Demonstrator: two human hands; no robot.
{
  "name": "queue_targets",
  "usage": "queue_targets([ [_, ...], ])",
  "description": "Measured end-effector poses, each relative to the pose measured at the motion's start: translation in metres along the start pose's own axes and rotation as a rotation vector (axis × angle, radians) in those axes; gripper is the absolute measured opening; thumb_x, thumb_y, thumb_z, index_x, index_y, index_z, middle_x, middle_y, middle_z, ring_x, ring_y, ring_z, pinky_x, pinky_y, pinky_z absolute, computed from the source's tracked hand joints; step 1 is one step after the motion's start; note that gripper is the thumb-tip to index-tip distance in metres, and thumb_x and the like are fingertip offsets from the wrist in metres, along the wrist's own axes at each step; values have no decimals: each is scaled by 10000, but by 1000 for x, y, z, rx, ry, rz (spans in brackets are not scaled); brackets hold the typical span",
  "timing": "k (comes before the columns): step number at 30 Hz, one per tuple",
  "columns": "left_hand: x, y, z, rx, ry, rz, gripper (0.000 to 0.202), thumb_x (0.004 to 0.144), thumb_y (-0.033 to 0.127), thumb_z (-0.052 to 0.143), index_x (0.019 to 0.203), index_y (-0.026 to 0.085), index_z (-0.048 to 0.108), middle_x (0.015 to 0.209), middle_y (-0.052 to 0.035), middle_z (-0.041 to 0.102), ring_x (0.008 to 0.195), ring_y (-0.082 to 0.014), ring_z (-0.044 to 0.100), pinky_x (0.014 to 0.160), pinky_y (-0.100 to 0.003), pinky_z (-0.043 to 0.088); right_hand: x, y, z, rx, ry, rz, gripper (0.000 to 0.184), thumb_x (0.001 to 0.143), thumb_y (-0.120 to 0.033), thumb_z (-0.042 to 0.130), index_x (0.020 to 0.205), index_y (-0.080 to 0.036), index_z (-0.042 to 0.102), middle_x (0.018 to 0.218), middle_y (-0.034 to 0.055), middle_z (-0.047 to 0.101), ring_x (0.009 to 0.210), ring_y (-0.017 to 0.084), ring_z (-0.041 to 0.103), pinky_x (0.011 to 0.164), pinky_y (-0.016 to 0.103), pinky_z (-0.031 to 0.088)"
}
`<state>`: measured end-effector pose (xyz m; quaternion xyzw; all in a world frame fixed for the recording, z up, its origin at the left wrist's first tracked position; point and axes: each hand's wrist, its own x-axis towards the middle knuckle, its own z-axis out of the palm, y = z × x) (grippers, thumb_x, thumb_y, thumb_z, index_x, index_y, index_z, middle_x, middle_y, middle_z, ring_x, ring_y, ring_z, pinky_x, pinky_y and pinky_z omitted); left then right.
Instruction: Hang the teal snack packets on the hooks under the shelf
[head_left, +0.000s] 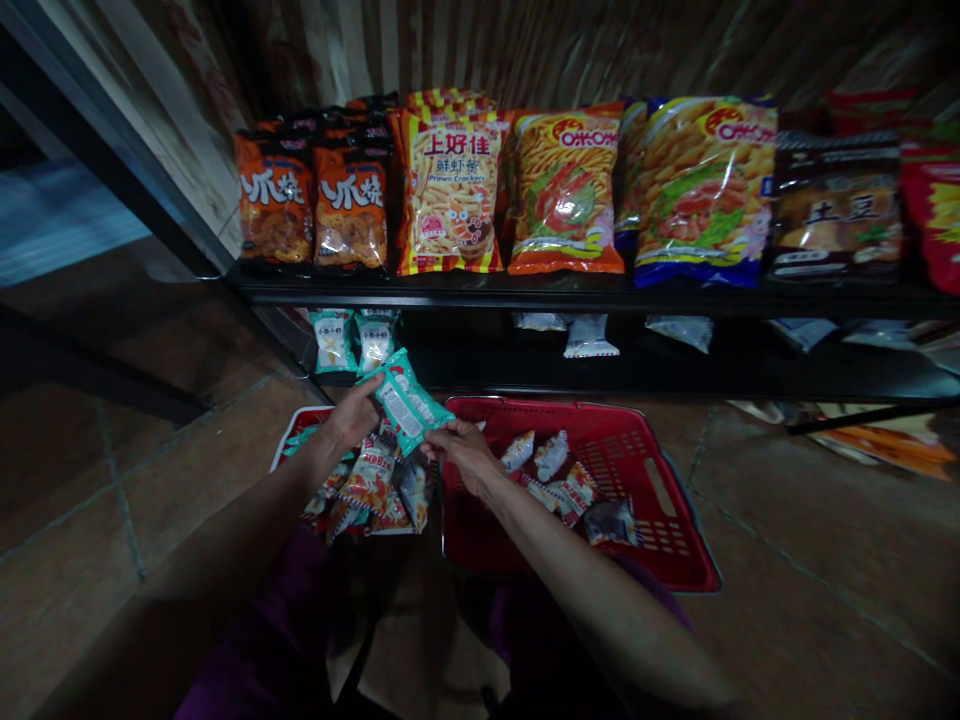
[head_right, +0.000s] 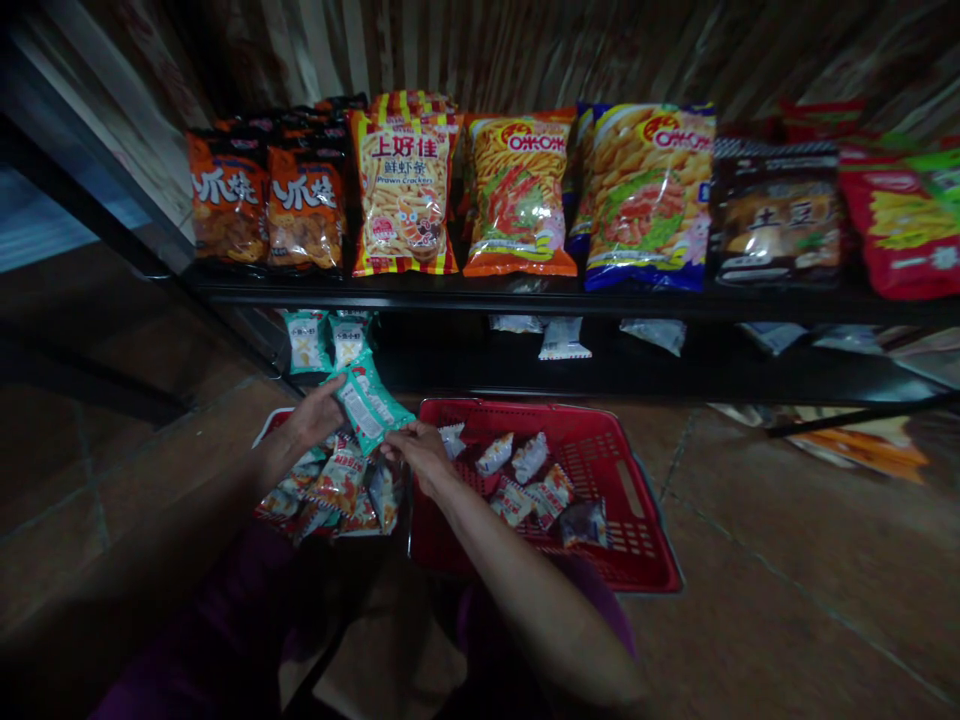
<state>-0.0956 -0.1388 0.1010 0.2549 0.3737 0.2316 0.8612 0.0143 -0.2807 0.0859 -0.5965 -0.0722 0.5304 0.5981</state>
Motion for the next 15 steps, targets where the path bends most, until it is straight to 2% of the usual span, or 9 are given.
queue_targets([
  [7, 4, 1, -8, -5, -35, 26, 136, 815, 204, 594, 915, 122, 637, 847, -51, 694, 725, -144, 646, 773, -270, 497, 1, -2, 2, 65, 63, -58, 400, 475, -431, 797, 695, -162, 601, 629, -17, 645, 569, 102, 608, 556, 215, 475],
  [11, 8, 0, -12, -18, -44, 39, 203, 810, 204, 603, 994, 122, 630, 867, -51, 695, 764, -154, 649, 814, -290, 487, 1, -4, 1, 103, 70, -82, 441, 418, -431, 821, 663, -169, 565, 610, -50, 606, 546, 84, 572, 543, 211, 448],
  [15, 9, -1, -13, -45, -49, 11, 271, 805, 214, 605, 1060, 123, 610, 868, -53, 696, 773, -164, 651, 809, -305, 492, 3, -3, -1, 90, 70, -83, 425, 423, -411, 817, 641, -166, 547, 582, -47, 589, 530, 84, 549, 529, 210, 424],
])
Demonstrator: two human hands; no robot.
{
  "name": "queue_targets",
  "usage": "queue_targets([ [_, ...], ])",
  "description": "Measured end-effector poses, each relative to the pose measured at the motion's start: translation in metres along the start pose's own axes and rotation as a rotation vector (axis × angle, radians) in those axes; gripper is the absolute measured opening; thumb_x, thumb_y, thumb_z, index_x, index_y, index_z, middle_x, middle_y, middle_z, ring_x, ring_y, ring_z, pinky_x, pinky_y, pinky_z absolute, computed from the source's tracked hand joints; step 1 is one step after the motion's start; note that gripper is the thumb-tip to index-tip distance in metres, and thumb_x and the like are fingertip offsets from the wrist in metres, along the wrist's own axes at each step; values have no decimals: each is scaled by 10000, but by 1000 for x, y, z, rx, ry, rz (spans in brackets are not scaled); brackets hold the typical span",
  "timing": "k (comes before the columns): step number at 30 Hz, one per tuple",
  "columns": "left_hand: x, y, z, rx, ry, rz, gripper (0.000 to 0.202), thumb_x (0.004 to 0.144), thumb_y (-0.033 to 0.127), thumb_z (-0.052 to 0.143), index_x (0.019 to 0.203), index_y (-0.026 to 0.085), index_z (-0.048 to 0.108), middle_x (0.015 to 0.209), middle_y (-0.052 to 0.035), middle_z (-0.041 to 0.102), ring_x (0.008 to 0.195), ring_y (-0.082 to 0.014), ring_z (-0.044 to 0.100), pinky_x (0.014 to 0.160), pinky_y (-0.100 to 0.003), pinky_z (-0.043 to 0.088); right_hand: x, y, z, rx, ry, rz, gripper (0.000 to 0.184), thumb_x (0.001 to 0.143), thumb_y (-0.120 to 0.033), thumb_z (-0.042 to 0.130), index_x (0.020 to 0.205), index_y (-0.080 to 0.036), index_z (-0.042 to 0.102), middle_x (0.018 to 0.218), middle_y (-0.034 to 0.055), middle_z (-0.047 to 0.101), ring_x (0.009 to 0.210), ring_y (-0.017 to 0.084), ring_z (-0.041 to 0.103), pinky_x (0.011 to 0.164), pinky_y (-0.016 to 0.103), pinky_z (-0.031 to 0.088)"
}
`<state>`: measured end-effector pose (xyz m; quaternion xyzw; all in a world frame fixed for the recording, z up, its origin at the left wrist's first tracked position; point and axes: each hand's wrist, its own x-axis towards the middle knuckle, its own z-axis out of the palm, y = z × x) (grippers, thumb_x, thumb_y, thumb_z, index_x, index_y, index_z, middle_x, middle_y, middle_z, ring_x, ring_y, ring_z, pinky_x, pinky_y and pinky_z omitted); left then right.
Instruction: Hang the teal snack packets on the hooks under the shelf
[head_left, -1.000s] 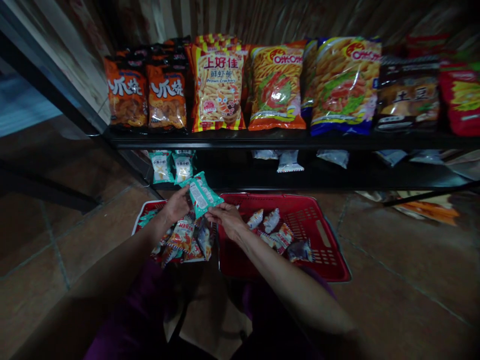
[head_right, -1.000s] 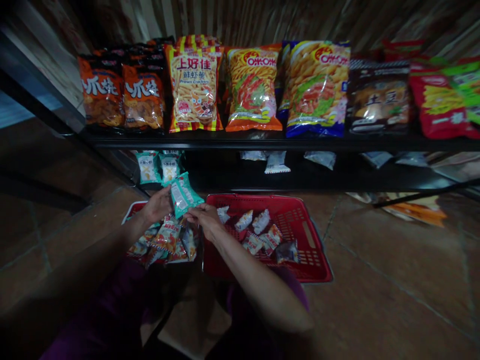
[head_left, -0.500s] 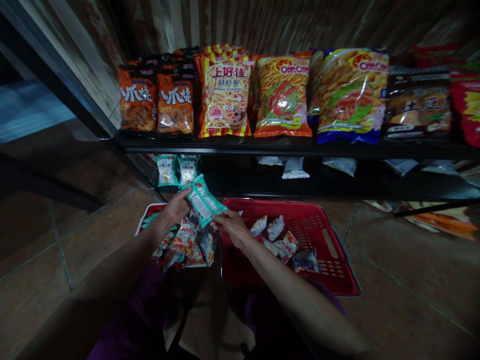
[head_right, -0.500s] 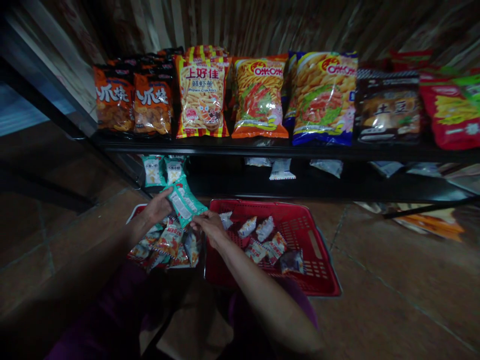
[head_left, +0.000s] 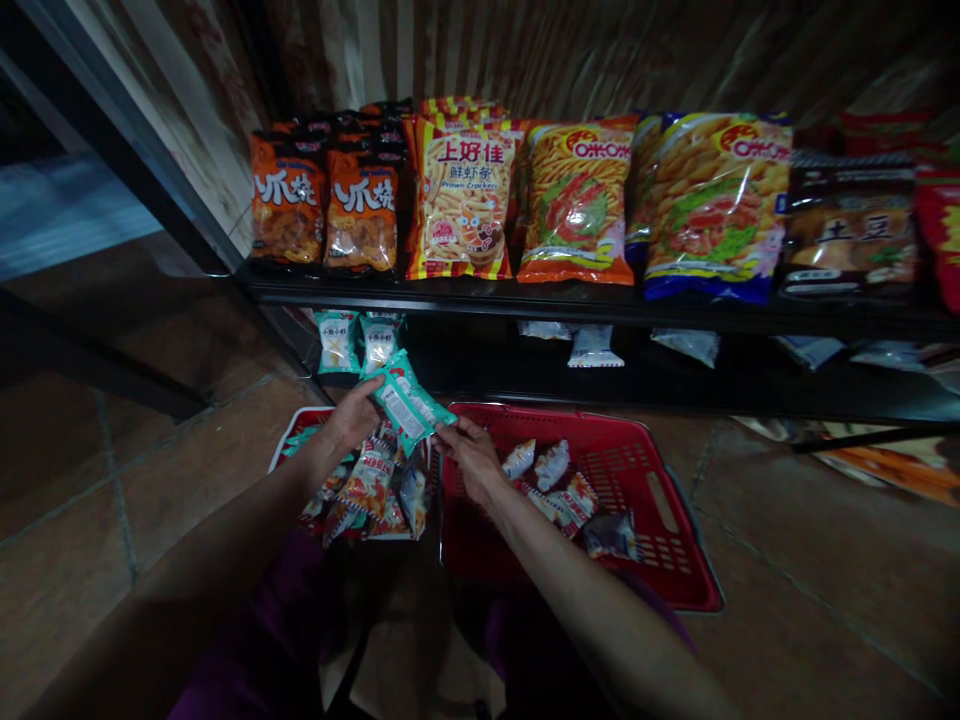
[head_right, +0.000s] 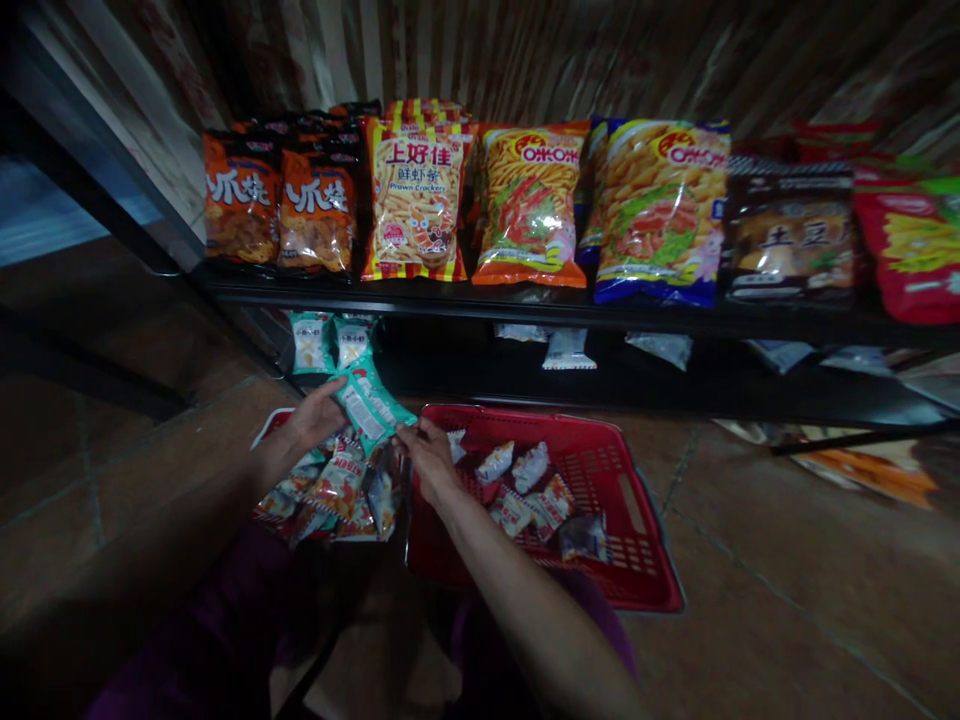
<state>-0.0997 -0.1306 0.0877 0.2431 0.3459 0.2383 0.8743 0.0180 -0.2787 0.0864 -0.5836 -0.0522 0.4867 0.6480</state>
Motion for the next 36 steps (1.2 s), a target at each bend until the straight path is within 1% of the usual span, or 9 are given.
queue_targets([
  [4, 2, -3, -1, 9, -6, 1, 263, 781, 236, 627, 1015, 117, 617, 844, -58, 692, 736, -169, 648, 762, -307, 502, 8, 11, -7, -58, -21, -24, 363, 516, -406, 759, 711, -166, 569, 648, -25, 608, 582, 99, 561, 597, 234, 447],
  [7, 4, -6, -2, 43, -3, 28, 217, 762, 225, 637, 949, 113, 626, 802, -55, 687, 682, -162, 638, 709, -295, 506, 16, 19, -14, -239, 58, -146, 404, 629, -372, 675, 971, -181, 578, 829, 12, 638, 728, 140, 593, 713, 287, 477],
  [11, 2, -7, 0, 53, -25, 26, 199, 736, 211, 658, 905, 110, 629, 812, -63, 688, 699, -167, 643, 719, -297, 509, 19, 13, -20, -683, 164, -467, 630, 693, -242, 608, 1296, -196, 430, 1176, 104, 546, 1057, 224, 529, 910, 404, 440],
  [14, -1, -8, 4, 66, -29, 46, 215, 709, 207, 684, 895, 114, 629, 811, -62, 688, 697, -172, 644, 707, -300, 510, 9, 2, -18, -1061, 133, -781, 588, 738, -124, 531, 1307, -254, 458, 1320, 93, 433, 1213, 252, 394, 998, 444, 372],
  [17, -3, -8, 6, 79, -19, 57, 233, 687, 227, 711, 874, 117, 629, 787, -56, 686, 661, -167, 638, 668, -289, 503, 0, -3, -13, -1297, 82, -967, 532, 767, -44, 444, 1235, -276, 545, 1345, 58, 421, 1214, 248, 364, 999, 416, 376],
  [23, 2, -12, 3, 98, 29, 96, 273, 643, 249, 755, 846, 113, 634, 731, -49, 675, 606, -146, 620, 608, -256, 477, -1, 1, -10, -1468, -11, -958, 557, 779, -46, 411, 1289, -248, 505, 1278, 62, 518, 1061, 250, 463, 899, 392, 452],
  [29, 3, -17, 4, 97, 131, 114, 282, 604, 285, 791, 772, 131, 626, 665, -25, 659, 559, -125, 591, 578, -236, 461, 4, 7, -10, -1415, -88, -887, 540, 808, -64, 360, 1327, -181, 456, 1282, 107, 530, 1180, 231, 476, 1015, 445, 383],
  [33, 0, -17, 8, 136, 107, 79, 360, 609, 375, 787, 823, 130, 635, 736, -50, 680, 624, -146, 613, 641, -265, 482, 1, 5, -7, -1403, -123, -836, 473, 897, -215, 354, 1354, -107, 410, 1312, 155, 515, 1216, 244, 468, 1035, 430, 371],
  [36, -2, -16, 10, 207, 93, 63, 402, 658, 439, 740, 899, 131, 646, 826, -80, 692, 713, -174, 630, 693, -291, 486, -2, 4, -7, -1397, -142, -800, 544, 906, -373, 387, 1391, -131, 350, 1338, 155, 495, 1228, 260, 466, 1035, 438, 366],
])
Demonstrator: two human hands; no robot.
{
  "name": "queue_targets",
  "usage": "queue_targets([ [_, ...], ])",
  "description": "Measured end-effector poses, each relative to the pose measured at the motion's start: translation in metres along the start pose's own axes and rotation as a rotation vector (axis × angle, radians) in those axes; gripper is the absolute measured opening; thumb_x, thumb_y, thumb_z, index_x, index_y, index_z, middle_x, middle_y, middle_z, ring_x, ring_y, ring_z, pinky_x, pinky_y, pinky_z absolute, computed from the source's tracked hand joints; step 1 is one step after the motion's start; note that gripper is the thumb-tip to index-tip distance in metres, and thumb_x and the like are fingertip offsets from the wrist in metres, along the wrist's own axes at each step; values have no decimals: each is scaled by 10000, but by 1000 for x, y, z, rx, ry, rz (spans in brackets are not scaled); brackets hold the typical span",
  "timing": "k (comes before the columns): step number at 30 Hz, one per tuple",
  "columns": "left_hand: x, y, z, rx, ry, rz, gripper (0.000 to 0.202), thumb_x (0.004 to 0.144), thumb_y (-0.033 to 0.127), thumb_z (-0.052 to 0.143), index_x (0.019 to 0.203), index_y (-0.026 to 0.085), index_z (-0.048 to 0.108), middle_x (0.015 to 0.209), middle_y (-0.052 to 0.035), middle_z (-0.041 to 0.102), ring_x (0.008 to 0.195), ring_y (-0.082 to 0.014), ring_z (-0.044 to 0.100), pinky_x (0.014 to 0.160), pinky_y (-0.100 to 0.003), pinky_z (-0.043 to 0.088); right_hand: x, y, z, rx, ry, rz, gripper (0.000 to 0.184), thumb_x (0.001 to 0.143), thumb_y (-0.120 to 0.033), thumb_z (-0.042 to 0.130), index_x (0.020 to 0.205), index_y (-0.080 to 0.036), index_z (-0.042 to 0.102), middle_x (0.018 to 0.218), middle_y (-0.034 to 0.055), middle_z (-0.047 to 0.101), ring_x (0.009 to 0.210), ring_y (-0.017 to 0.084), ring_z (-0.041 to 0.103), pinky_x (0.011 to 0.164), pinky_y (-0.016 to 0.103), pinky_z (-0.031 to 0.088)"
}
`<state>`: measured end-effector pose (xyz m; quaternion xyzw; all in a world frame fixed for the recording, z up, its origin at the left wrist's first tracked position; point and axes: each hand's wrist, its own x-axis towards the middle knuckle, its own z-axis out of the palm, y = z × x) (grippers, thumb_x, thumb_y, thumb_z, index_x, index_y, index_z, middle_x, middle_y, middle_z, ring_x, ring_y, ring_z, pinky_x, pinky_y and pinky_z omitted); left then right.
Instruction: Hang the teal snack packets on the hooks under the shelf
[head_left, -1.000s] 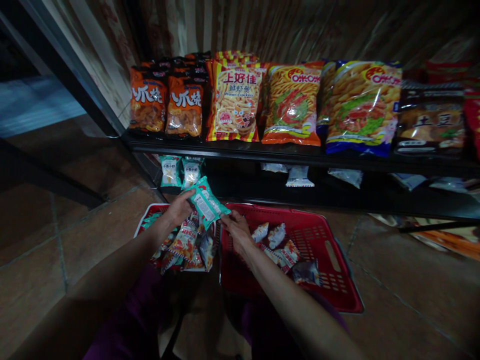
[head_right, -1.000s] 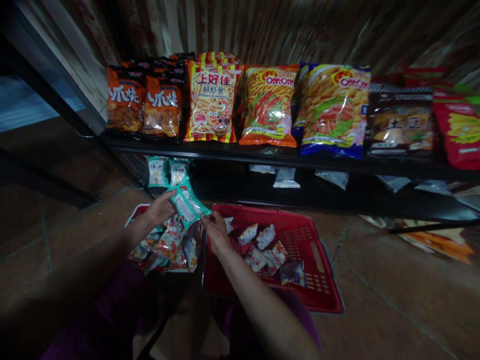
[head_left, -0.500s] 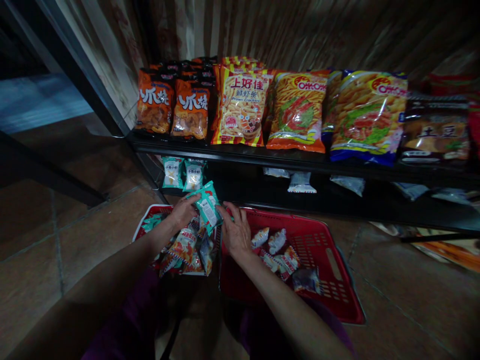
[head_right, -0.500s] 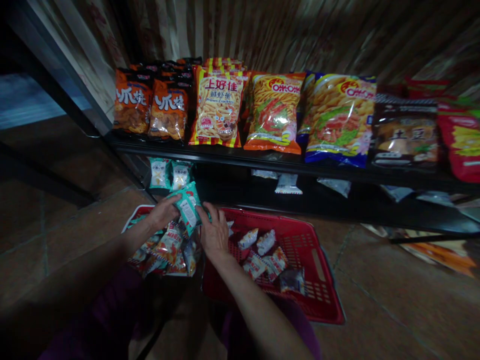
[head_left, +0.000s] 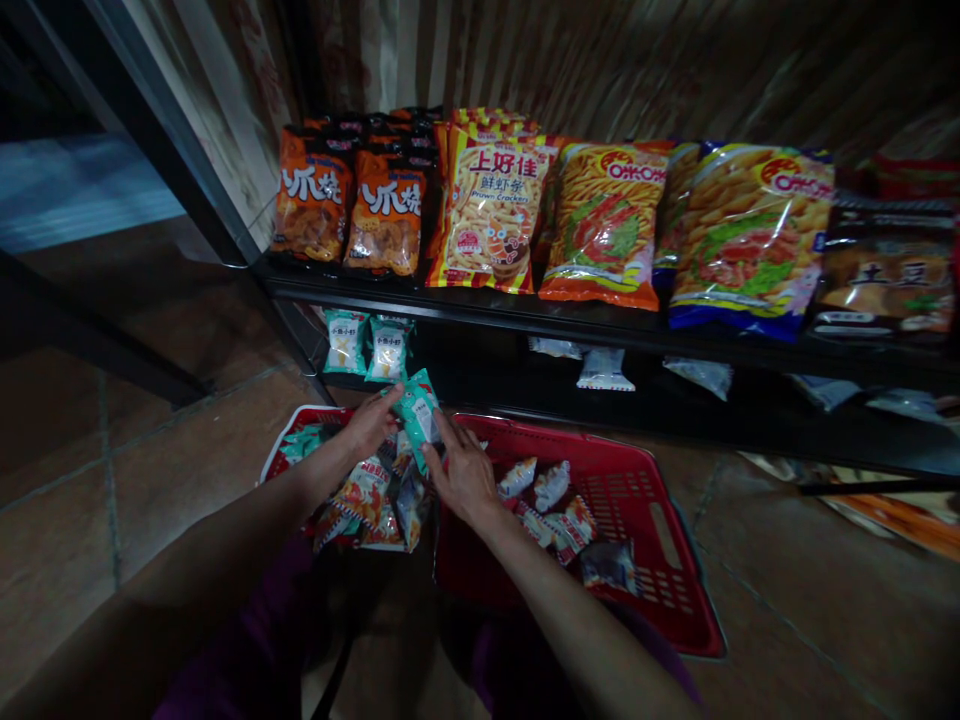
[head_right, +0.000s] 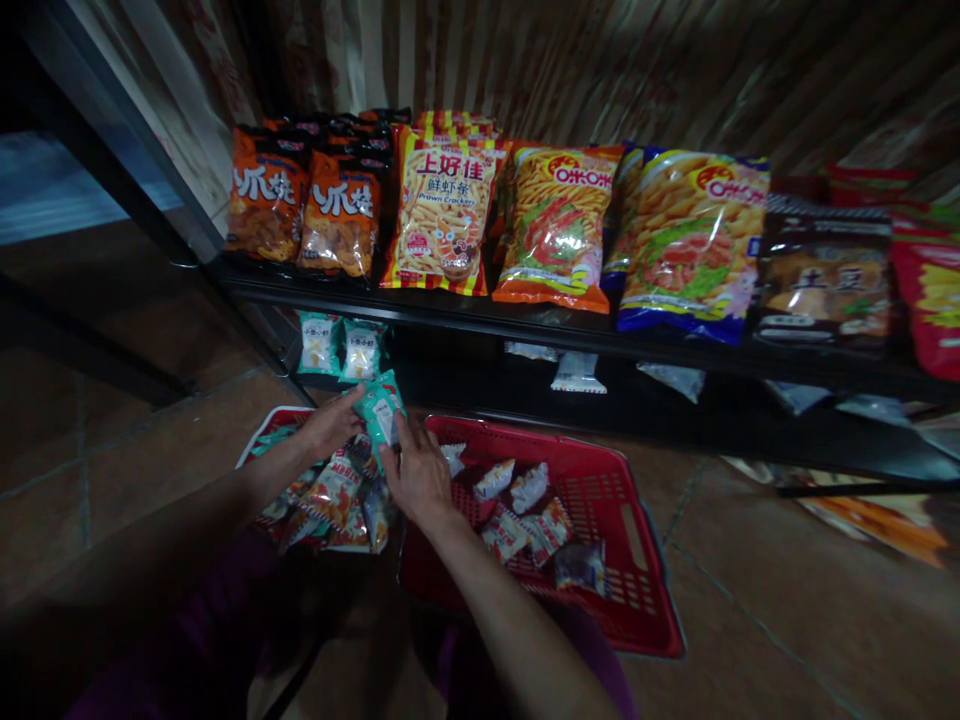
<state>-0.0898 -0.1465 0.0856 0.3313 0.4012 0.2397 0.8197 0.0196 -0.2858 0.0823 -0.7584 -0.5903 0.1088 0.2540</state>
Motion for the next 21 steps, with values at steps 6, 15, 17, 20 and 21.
queue_targets([
  [6, -8, 3, 3, 55, -136, 9, 412, 691, 474, 699, 947, 155, 653, 938, -92, 685, 876, -222, 625, 765, -323, 473, -1, 5, 5, 110, -28, 156, 890, 706, -525, 644, 1430, -188, 252, 1380, 164, 440, 1244, 334, 434, 976, 493, 398],
  [15, -8, 6, 2, -13, -183, 71, 337, 745, 354, 677, 992, 126, 651, 1004, -122, 660, 941, -228, 609, 819, -366, 482, 10, 5, 1, 816, 138, 444, 512, 713, -324, 631, 1197, -201, 522, 1108, 70, 634, 970, 212, 593, 900, 386, 455],
  [17, -4, 3, -1, 36, -91, 97, 297, 710, 286, 712, 955, 127, 657, 973, -105, 662, 871, -199, 620, 769, -323, 488, 10, 0, -1, 1112, 134, 537, 462, 701, -334, 655, 1137, -218, 550, 1033, 40, 668, 888, 185, 620, 846, 348, 484],
  [20, -1, -1, -4, 110, -75, 54, 310, 695, 284, 730, 959, 138, 656, 965, -95, 664, 843, -191, 623, 723, -299, 483, 9, -4, -2, 1447, 116, 624, 447, 646, -313, 722, 1061, -231, 578, 984, 18, 689, 868, 165, 638, 823, 317, 499],
  [21, -1, -3, -5, 124, -107, 24, 319, 696, 303, 732, 959, 138, 658, 964, -95, 665, 851, -194, 624, 728, -299, 481, 9, -4, -2, 1500, 111, 650, 444, 628, -307, 742, 1037, -232, 587, 973, 15, 693, 868, 162, 641, 819, 316, 503],
])
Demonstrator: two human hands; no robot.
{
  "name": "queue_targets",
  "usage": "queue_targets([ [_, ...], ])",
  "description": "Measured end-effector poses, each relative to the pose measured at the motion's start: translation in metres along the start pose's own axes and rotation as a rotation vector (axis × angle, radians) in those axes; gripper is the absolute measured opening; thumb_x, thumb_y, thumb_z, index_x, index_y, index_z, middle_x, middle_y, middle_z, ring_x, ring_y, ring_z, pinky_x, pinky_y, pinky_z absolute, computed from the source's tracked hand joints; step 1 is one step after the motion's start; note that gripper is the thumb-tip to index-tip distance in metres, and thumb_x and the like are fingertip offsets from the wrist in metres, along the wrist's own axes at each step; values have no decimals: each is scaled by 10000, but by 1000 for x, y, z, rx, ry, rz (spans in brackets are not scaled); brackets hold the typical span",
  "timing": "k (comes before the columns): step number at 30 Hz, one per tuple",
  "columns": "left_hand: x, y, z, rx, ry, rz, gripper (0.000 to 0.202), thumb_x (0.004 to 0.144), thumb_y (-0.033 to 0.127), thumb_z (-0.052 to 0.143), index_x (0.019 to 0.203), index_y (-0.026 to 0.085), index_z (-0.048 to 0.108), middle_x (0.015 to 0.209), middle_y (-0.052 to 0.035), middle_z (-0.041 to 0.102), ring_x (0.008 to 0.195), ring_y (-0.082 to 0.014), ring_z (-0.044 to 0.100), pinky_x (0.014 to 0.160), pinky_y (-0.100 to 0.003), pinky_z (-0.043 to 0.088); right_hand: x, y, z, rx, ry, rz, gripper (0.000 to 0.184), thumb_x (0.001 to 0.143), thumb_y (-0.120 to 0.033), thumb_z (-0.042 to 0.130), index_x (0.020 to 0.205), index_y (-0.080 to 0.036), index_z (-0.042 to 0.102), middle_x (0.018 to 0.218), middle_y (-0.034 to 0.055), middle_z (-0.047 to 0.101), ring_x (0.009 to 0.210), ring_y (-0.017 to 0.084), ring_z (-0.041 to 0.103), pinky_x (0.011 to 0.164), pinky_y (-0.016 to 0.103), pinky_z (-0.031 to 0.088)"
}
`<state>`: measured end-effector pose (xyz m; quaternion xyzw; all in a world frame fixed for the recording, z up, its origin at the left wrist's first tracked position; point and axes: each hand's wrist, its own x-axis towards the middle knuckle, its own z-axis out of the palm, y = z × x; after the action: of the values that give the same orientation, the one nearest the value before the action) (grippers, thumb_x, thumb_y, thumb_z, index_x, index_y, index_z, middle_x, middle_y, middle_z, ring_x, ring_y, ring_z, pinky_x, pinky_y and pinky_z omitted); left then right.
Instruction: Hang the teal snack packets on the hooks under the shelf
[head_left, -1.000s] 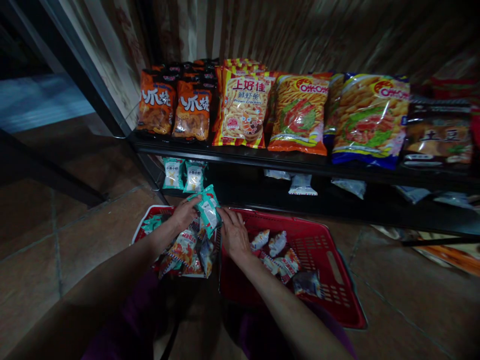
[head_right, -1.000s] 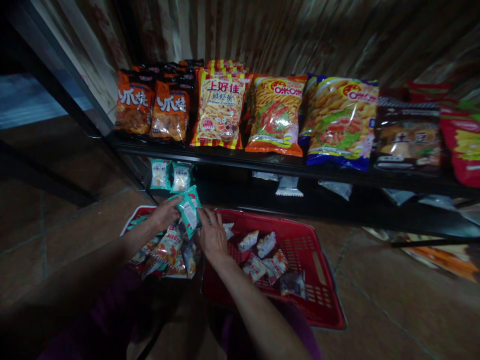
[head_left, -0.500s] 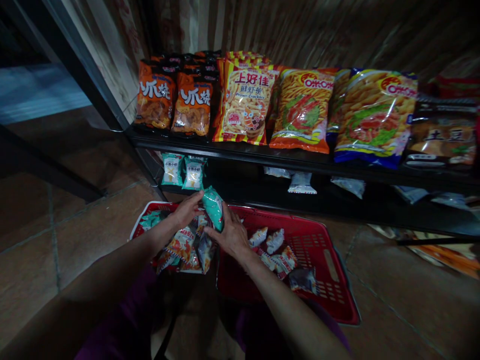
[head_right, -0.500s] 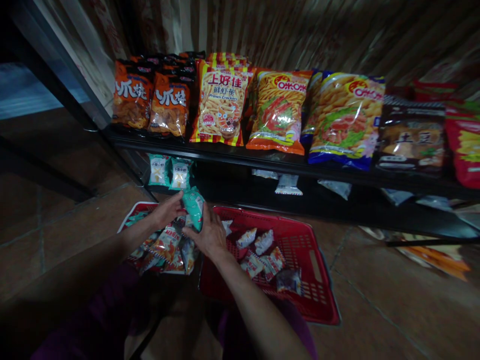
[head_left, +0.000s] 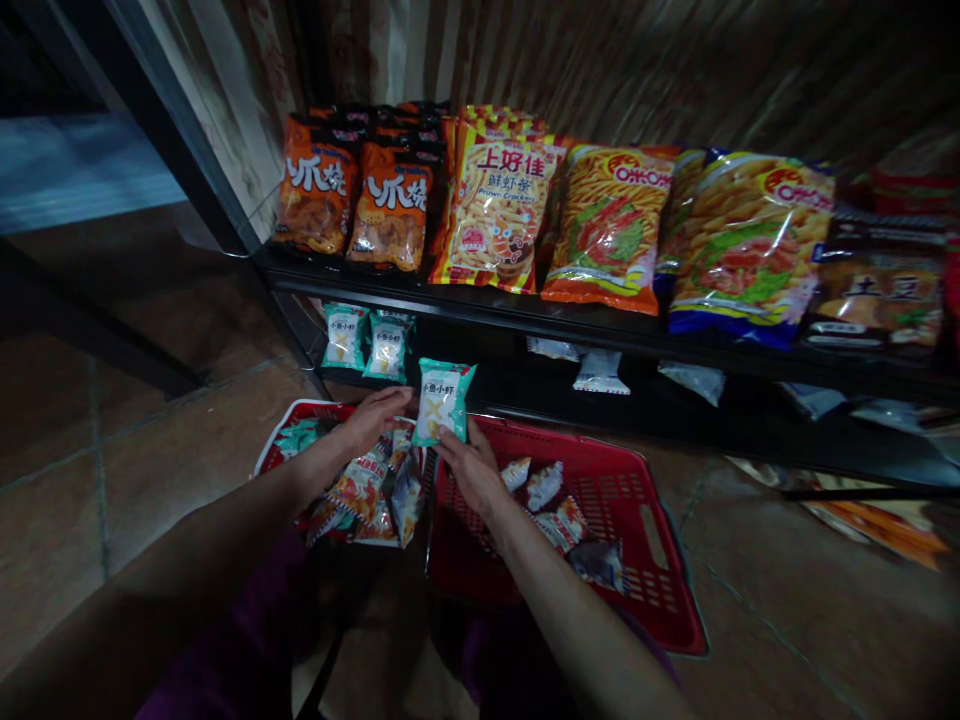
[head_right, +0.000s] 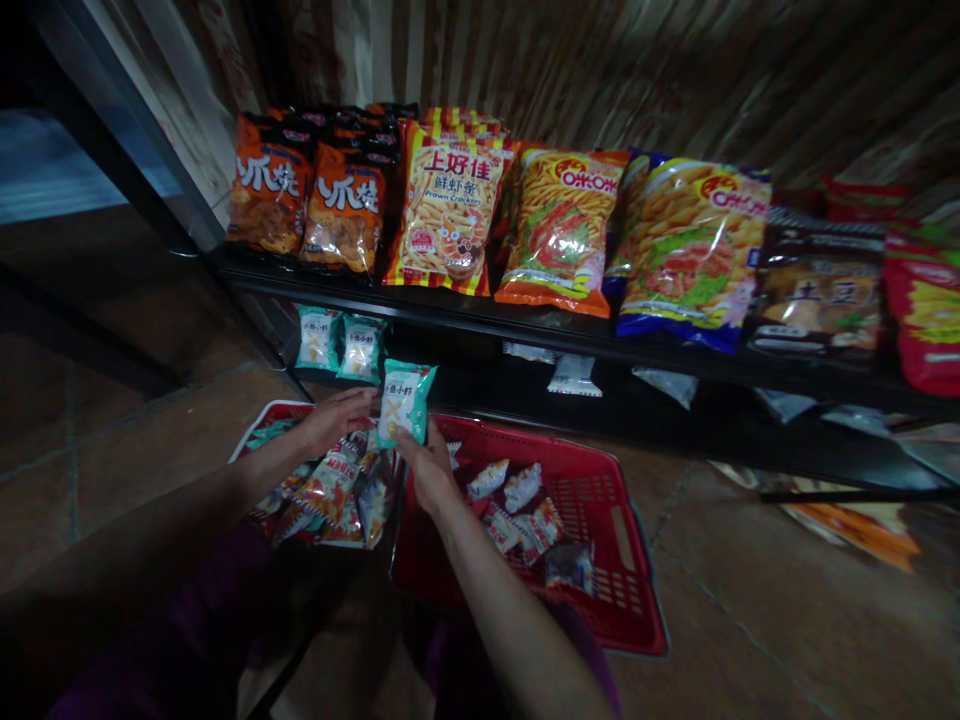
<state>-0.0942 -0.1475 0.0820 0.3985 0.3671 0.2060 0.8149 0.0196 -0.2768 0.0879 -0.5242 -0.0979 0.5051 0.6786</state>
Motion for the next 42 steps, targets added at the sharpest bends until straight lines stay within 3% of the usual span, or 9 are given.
queue_targets([
  [3, -1, -3, 0, 19, -92, -67, 335, 673, 333, 755, 925, 128, 673, 928, -92, 674, 840, -185, 625, 753, -288, 467, 2, -1, -2, 77, 35, 44, 415, 597, -308, 772, 970, -234, 609, 951, 8, 699, 851, 154, 647, 792, 313, 519],
  [9, -5, -2, 1, 48, -128, -100, 333, 624, 229, 797, 922, 134, 682, 866, -67, 678, 738, -143, 620, 681, -247, 455, 6, -1, -6, 148, 55, 87, 401, 572, -321, 805, 910, -237, 606, 938, -12, 702, 752, 128, 655, 699, 274, 555],
  [15, -8, -5, 6, 30, -200, -105, 343, 628, 182, 792, 944, 134, 668, 937, -80, 672, 758, -155, 633, 667, -257, 484, 9, 1, -6, 115, 79, 97, 386, 600, -332, 800, 925, -247, 610, 893, -25, 701, 656, 85, 629, 610, 210, 549],
  [20, -6, -8, 5, 53, -144, -95, 333, 622, 204, 799, 917, 120, 668, 850, -60, 670, 641, -121, 609, 559, -215, 466, 8, -3, -4, 105, 66, 112, 376, 593, -334, 806, 901, -219, 623, 874, -12, 699, 657, 84, 634, 606, 199, 553],
  [25, -3, -10, 1, 11, -145, -96, 296, 649, 194, 780, 908, 112, 662, 883, -83, 675, 665, -130, 616, 603, -236, 496, 6, -3, -5, 134, 12, 115, 390, 555, -243, 823, 891, -205, 628, 921, 1, 705, 797, 116, 657, 739, 243, 563],
  [34, -7, -8, 8, 62, -163, -93, 283, 637, 247, 787, 846, 120, 645, 832, -66, 657, 619, -108, 595, 581, -221, 495, 14, 0, -10, 70, 129, 165, 321, 591, -272, 814, 846, -200, 632, 789, -11, 706, 612, 82, 632, 535, 165, 529],
  [42, -4, -13, 5, 74, -116, -76, 298, 635, 249, 786, 843, 114, 620, 798, -49, 636, 611, -112, 600, 586, -238, 504, 12, 4, -14, 127, 94, 174, 344, 565, -201, 829, 836, -185, 619, 772, -5, 713, 667, 104, 668, 634, 192, 570],
])
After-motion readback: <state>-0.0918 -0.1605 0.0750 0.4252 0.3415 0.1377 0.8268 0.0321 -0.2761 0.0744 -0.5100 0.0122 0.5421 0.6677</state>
